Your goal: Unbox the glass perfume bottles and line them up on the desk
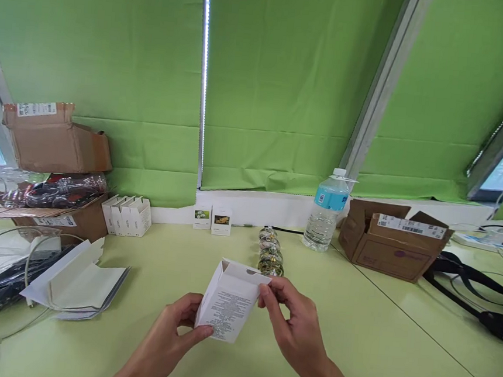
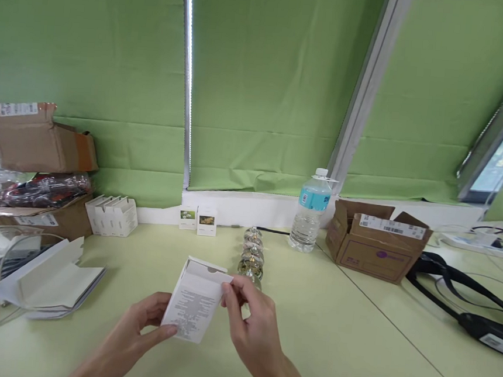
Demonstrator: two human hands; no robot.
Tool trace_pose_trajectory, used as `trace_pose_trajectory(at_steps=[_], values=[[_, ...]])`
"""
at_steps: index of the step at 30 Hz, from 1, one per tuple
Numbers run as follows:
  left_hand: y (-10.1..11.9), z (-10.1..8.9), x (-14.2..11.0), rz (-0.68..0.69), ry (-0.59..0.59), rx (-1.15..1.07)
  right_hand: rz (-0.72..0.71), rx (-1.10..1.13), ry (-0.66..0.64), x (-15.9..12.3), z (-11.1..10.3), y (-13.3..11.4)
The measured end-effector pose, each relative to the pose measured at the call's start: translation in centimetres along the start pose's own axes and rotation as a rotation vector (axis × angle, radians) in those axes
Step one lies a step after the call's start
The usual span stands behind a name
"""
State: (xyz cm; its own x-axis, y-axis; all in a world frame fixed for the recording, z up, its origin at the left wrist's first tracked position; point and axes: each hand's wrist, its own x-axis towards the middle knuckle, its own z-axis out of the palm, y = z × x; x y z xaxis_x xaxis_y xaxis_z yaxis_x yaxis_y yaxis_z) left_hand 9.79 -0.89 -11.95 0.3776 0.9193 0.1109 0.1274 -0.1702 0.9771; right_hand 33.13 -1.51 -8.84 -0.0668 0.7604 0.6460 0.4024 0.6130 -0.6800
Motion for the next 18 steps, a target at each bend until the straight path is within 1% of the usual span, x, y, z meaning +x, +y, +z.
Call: trace_pose_trajectory(at_steps=[2,3,4,8,9,11,13,15,16,18], values=[[0.1,-0.3,-0.1,-0.004,0.003,0.030,-0.009,-0.022,-0.025,0.0,-0.1,0.0],[0.0,-0.4,-0.1,-0.012,0.000,0.046,0.000,-0.020,-0.014,0.0,-0.2,0.1],[0.0,-0.6,-0.1,-0.025,-0.006,0.064,0.019,-0.005,0.015,0.2,-0.5,0.2],[-0.5,-0.9,0.1,-0.098,-0.028,0.097,0.133,0.107,0.227,1.1,-2.0,0.8],[-0.8,-0.9,0.2,-0.110,-0.031,0.077,0.149,0.125,0.257,1.4,-2.3,0.9],[-1.3,-0.9,0.4,-0.132,-0.023,0.019,0.169,0.144,0.275,1.8,-2.7,0.9],[-1.8,-1.1,0.7,-0.165,0.019,-0.010,0.178,0.167,0.276,2.0,-2.9,0.8],[-2.2,-1.3,1.0,-0.197,0.090,0.037,0.192,0.194,0.278,2.2,-3.0,0.6],[-2.3,-1.5,1.0,-0.202,0.139,0.096,0.210,0.205,0.268,2.2,-2.9,0.5],[-2.4,-1.8,1.1,-0.185,0.271,0.281,0.266,0.224,0.221,2.2,-2.7,0.5]])
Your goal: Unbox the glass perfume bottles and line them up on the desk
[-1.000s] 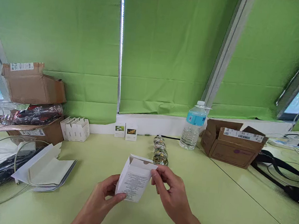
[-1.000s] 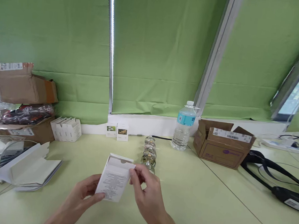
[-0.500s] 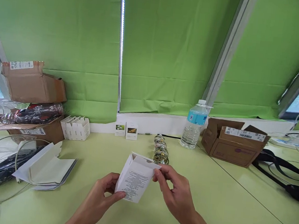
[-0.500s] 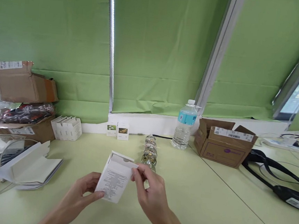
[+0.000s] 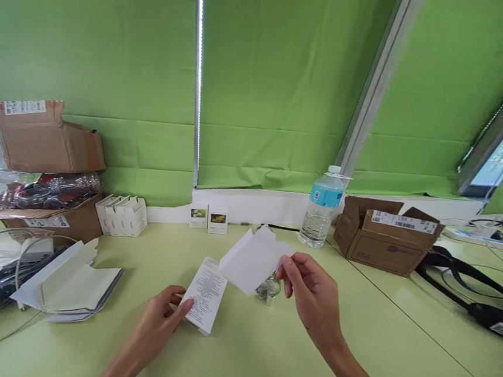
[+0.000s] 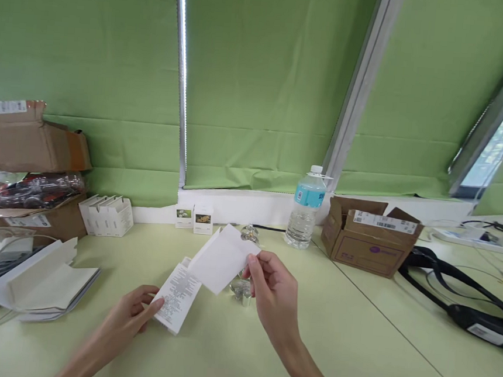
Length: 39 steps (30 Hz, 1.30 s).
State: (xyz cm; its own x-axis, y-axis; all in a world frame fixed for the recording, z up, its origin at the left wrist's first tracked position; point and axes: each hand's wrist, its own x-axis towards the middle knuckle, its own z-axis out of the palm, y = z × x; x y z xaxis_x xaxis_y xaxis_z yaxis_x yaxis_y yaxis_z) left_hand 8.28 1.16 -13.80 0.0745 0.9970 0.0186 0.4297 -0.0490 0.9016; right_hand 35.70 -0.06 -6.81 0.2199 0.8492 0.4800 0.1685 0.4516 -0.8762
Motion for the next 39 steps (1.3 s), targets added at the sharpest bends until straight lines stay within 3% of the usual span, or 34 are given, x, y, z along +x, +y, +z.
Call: trace_pose_trajectory(at_steps=[2,4,11,17,23,28,34,39], values=[[-0.1,-0.1,0.0,0.054,0.161,0.188,0.066,0.012,-0.057,0.0,0.3,0.3],[-0.2,0.0,-0.3,0.135,0.247,0.315,0.123,0.046,-0.110,-0.1,0.7,0.7],[0.3,1.9,-2.6,0.571,0.208,0.566,0.333,0.236,-0.326,-1.4,2.3,1.1],[0.3,2.4,-2.9,0.672,0.193,0.631,0.538,0.423,-0.422,-2.3,2.9,0.8],[-0.6,2.1,-2.8,0.613,0.198,0.562,0.625,0.537,-0.395,-2.2,2.9,1.3],[-0.1,1.6,-3.0,0.587,0.113,0.389,0.626,0.495,-0.418,-2.1,2.7,1.4],[1.3,1.1,-2.6,0.259,0.306,0.121,0.569,0.041,-0.706,-3.0,2.8,2.4],[2.3,0.6,-2.1,0.162,0.458,-0.219,0.524,0.045,-0.665,-3.9,3.8,4.1]])
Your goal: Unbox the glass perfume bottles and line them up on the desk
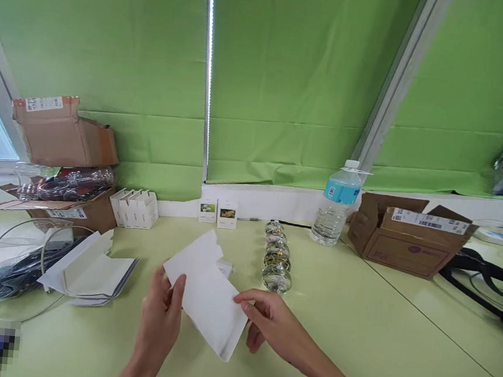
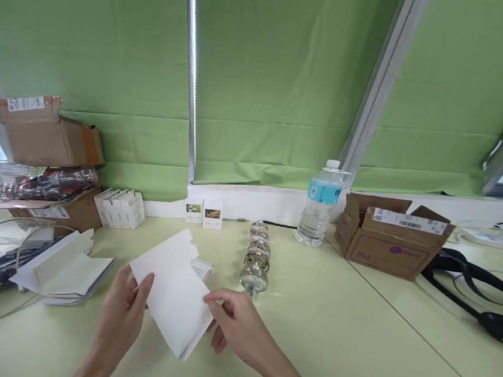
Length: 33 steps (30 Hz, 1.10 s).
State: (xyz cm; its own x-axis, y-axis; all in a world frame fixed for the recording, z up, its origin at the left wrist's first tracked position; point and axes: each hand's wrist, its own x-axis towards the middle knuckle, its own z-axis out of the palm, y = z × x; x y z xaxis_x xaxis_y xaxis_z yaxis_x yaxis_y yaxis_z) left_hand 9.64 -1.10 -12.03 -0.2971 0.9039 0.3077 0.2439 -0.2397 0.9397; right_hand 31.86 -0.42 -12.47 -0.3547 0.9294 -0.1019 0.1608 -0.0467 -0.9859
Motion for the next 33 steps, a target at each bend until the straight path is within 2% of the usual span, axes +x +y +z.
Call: trace_pose_trajectory(at_steps=[2,5,8,12,14,19,22,24,29,33], values=[[0.0,-0.2,0.3,-0.016,0.059,-0.058,-0.039,0.063,-0.010,0.2,0.2,0.3],[-0.7,-0.5,0.9,-0.028,0.013,0.034,-0.094,0.135,0.004,0.3,0.3,0.3],[-1.3,-0.5,1.2,-0.105,-0.154,-0.012,-0.130,0.170,0.048,0.4,0.3,0.2],[-1.0,-0.2,1.0,-0.219,-0.444,-0.341,-0.138,0.218,0.110,0.5,0.0,-0.1],[-0.6,-0.1,0.9,-0.245,-0.499,-0.428,-0.123,0.255,0.130,0.5,-0.1,-0.3],[0.2,-0.5,0.9,-0.289,-0.468,-0.488,-0.103,0.354,0.112,0.4,-0.3,-0.5],[0.4,-0.7,1.1,-0.336,-0.482,-0.497,-0.111,0.357,0.112,0.3,-0.1,-0.5],[0.4,-0.8,1.1,-0.332,-0.449,-0.490,-0.131,0.329,0.118,0.2,-0.1,-0.6],[-0.2,-1.4,2.4,-0.153,-0.220,-0.273,-0.186,0.181,0.095,0.3,0.1,-0.3],[-1.3,-4.2,5.1,0.025,-0.026,0.026,-0.174,0.098,0.048,0.5,0.4,0.4]])
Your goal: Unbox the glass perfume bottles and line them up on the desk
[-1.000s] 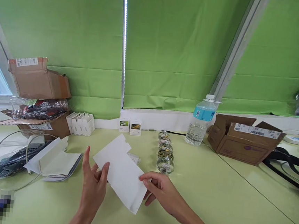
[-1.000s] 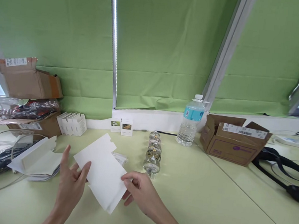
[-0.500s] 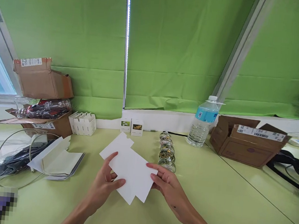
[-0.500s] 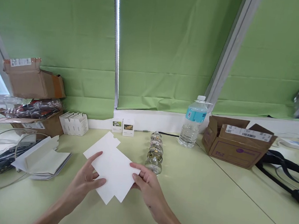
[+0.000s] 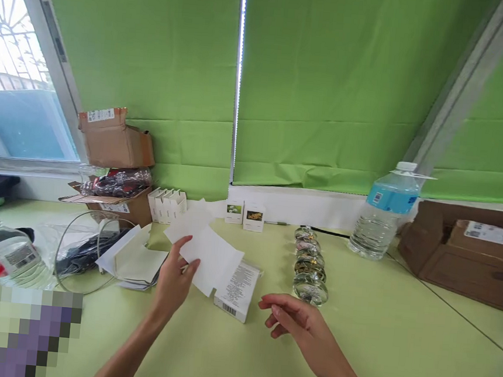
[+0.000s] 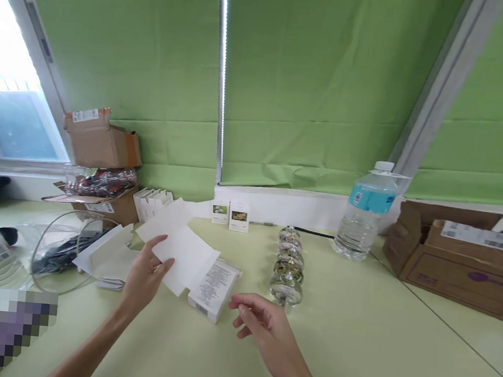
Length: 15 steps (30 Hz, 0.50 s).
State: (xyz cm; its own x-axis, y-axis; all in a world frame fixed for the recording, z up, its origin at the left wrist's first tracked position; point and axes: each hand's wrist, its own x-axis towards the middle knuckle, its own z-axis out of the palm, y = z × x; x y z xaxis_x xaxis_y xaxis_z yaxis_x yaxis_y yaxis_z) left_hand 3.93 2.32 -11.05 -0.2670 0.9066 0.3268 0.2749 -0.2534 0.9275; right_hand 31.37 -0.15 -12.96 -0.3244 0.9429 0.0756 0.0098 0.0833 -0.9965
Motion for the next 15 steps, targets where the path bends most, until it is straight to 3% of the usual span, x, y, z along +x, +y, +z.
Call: trace_pose_trajectory(at_steps=[8,11,15], values=[[-2.6,-9.0,4.1,0.184,0.377,0.735,0.028,-0.089,-0.030,0.1,-0.2,0.9],[-2.7,-10.9,4.3,0.183,0.443,0.830,0.027,-0.089,-0.037,0.3,-0.4,1.5],[-2.7,-12.0,4.1,0.172,0.484,0.951,0.054,-0.104,-0.046,0.6,-0.7,2.3]])
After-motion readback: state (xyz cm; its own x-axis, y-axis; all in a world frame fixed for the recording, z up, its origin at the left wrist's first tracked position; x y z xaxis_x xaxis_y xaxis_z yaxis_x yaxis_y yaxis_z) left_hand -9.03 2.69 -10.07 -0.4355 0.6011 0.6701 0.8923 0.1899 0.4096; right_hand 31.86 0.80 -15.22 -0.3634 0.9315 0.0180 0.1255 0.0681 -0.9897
